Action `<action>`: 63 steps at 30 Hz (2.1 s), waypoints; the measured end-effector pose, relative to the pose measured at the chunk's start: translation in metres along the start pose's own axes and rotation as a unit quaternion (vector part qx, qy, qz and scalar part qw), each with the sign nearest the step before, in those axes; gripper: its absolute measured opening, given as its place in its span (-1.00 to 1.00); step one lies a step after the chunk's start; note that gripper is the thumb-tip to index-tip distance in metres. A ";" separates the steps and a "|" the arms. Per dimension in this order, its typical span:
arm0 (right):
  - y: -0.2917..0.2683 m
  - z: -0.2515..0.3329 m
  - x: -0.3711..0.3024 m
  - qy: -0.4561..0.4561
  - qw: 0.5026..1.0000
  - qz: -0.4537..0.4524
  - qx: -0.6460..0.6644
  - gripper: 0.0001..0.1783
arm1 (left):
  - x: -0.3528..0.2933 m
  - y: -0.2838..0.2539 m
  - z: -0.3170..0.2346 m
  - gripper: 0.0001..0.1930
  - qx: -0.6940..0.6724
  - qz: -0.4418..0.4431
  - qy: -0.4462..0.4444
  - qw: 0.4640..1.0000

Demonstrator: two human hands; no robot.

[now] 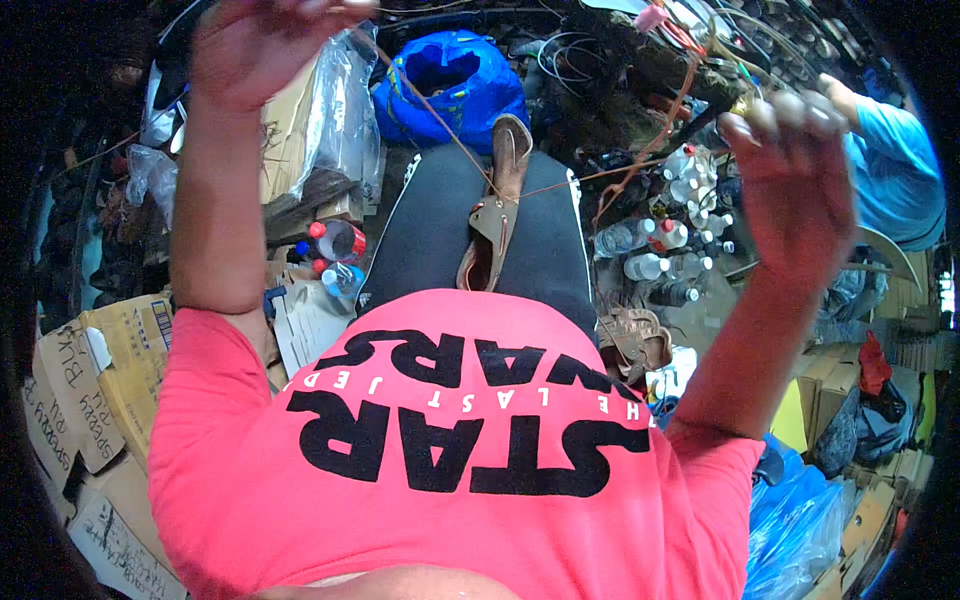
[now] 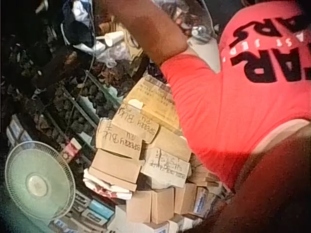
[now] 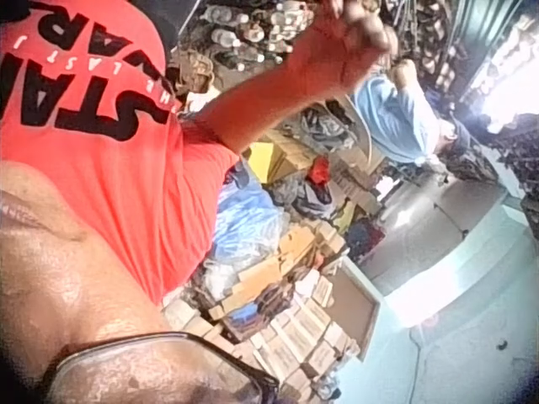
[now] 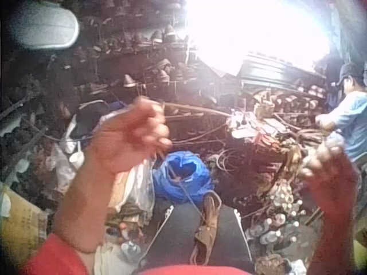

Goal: Hand-stitching and threading leather shoe components together in a workshop.

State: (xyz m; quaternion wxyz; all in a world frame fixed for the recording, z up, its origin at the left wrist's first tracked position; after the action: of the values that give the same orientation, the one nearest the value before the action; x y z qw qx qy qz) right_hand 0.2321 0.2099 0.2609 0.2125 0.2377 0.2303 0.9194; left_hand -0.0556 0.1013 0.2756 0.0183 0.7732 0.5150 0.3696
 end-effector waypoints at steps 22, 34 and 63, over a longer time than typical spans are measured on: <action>-0.161 -0.123 -0.149 0.231 0.746 -0.223 -0.584 -0.67 | -0.186 -0.029 0.040 -0.76 0.747 -0.224 -0.098 0.619; -0.074 -0.182 -0.095 0.226 0.811 -0.079 -0.533 -0.88 | -0.181 0.000 0.150 -0.93 0.403 -0.210 -0.279 0.846; -0.042 -0.215 -0.038 0.152 0.758 0.000 -0.634 -0.76 | -0.133 -0.032 0.170 -0.82 0.635 -0.059 -0.167 0.752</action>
State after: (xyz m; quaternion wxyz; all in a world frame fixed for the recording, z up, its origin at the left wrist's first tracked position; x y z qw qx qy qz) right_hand 0.1596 0.1553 0.0581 0.2764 -0.0946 -0.3765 0.8791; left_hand -0.0064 0.0687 0.0656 -0.3697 0.6242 0.6644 -0.1798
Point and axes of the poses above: each hand's wrist, its own x-axis towards the middle knuckle, its own y-axis out of the palm, z = x × y, the point moved 9 cm from there along x, towards the middle knuckle, and after that the axes turned 5 degrees about y, right-handed, at the moved point
